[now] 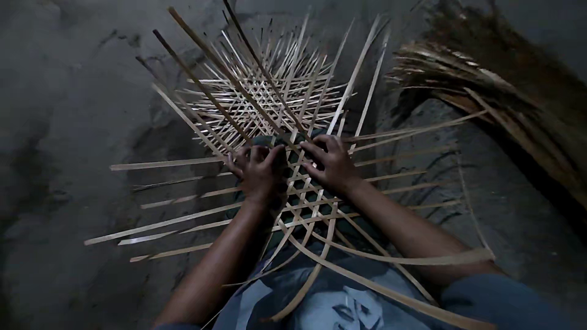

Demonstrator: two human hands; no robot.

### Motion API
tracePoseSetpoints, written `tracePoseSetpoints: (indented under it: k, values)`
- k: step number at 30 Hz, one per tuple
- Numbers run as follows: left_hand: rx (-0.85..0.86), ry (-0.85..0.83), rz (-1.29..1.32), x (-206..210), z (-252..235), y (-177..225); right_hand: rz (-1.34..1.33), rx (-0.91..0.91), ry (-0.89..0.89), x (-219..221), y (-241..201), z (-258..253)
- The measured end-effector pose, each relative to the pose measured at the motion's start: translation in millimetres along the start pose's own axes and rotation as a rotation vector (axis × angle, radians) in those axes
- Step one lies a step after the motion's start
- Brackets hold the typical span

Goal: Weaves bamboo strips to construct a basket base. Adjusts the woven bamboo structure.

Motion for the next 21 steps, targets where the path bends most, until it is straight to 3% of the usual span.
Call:
tracePoseSetpoints:
  k: [17, 21]
  values:
    - [0.018, -0.077, -0.057, -1.0, -1.2, 6.4, 0.013, 0.023, -0.026, -1.1, 5.1, -1.6]
    - [0.053, -0.173, 0.113, -23.0, -24.3, 5.4, 0.003, 0.124, -0.199, -28.6, -2.5, -26.5]
Point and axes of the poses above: each hand's wrist, its own z-axis away from the middle knuckle, its own x-axis out of the palm, y = z × x, the point moved 5 cm from there along -z, towards the middle knuckle, and after that the axes turned 15 degrees about x, right-handed, at the moved point
